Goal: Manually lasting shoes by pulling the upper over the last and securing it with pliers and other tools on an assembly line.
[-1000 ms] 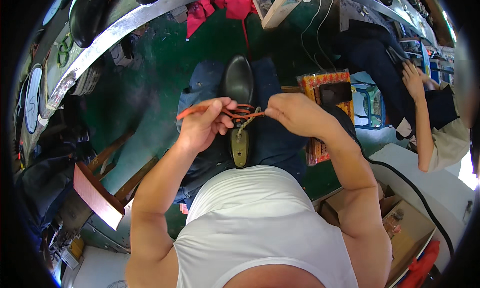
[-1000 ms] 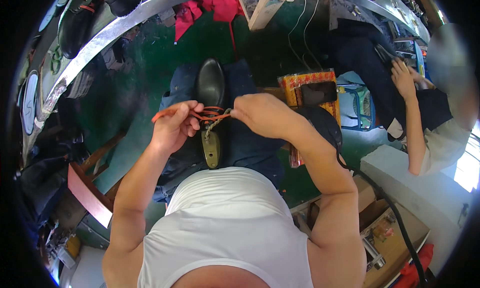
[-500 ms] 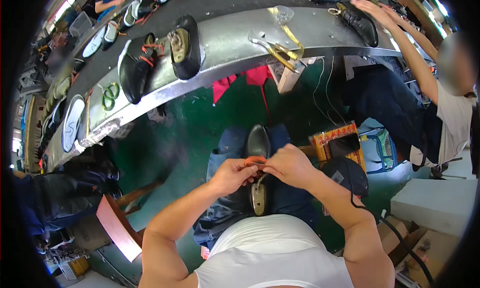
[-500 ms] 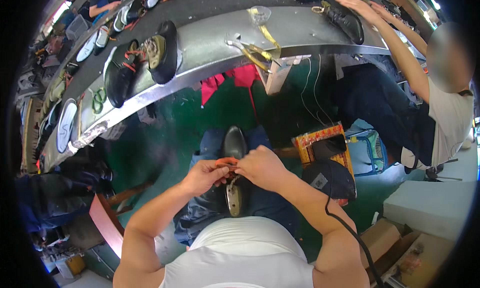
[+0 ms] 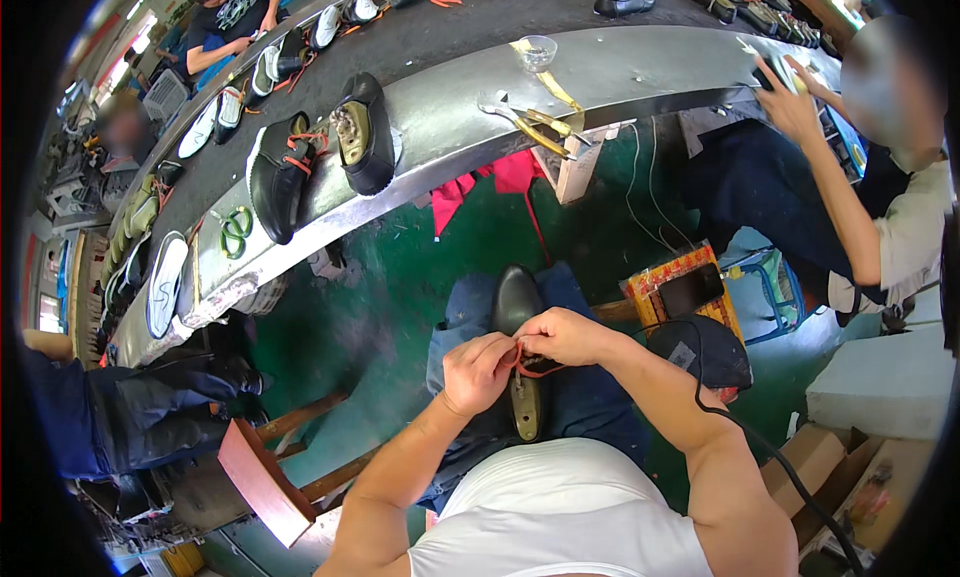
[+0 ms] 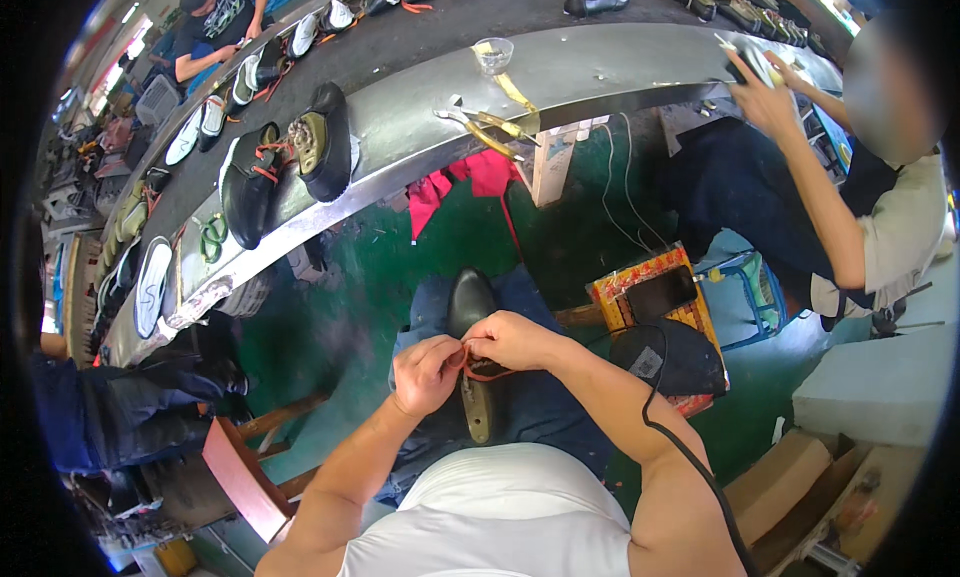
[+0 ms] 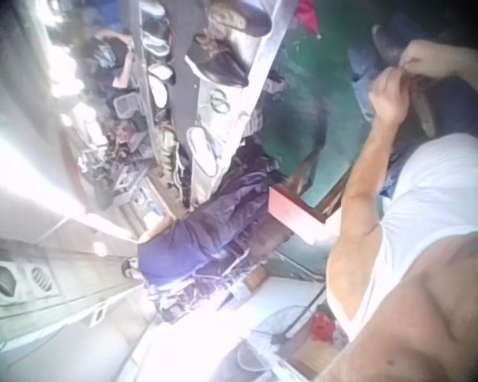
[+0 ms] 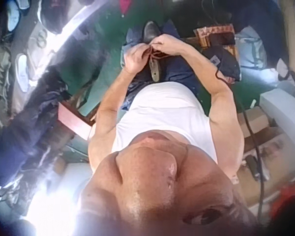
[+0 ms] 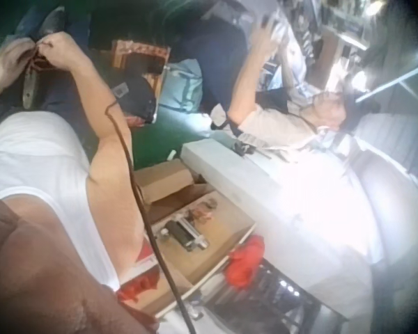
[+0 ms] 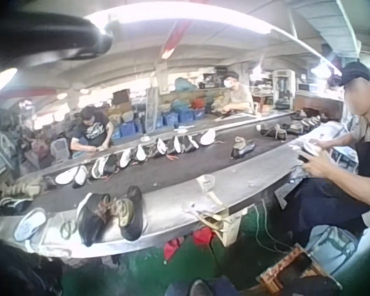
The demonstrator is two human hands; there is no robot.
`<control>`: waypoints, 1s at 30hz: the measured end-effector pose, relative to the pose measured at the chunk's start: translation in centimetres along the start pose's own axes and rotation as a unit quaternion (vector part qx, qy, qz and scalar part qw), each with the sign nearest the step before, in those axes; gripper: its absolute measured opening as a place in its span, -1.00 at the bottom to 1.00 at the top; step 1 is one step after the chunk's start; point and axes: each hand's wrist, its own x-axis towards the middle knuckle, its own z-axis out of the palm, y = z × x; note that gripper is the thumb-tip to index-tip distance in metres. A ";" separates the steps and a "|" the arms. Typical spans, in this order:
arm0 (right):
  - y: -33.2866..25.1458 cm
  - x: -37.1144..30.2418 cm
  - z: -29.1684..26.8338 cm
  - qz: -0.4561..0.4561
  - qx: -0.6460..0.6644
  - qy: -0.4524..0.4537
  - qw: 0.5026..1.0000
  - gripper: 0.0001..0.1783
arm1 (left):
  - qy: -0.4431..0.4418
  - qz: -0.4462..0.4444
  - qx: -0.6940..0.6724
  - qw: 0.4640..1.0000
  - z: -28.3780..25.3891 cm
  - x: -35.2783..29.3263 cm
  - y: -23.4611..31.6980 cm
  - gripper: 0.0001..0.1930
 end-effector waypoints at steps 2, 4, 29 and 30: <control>1.4 0.0 0.0 0.015 0.085 -0.016 0.996 -0.75 | 0.013 -0.007 -0.003 1.000 0.0 -0.4 0.3 -0.74; 2.3 0.0 0.8 -0.005 0.097 0.005 0.995 -0.79 | 0.032 -0.040 -0.005 0.999 -0.3 -0.3 0.9 -0.79; 8.2 -8.5 4.7 -0.054 -0.057 0.288 0.954 -0.64 | -0.031 -0.512 -0.567 0.645 -7.9 0.2 2.6 -0.17; 8.6 -8.3 4.2 -0.049 -0.052 0.294 0.953 -0.64 | -0.024 -0.478 -0.551 0.684 -9.5 2.8 2.8 -0.11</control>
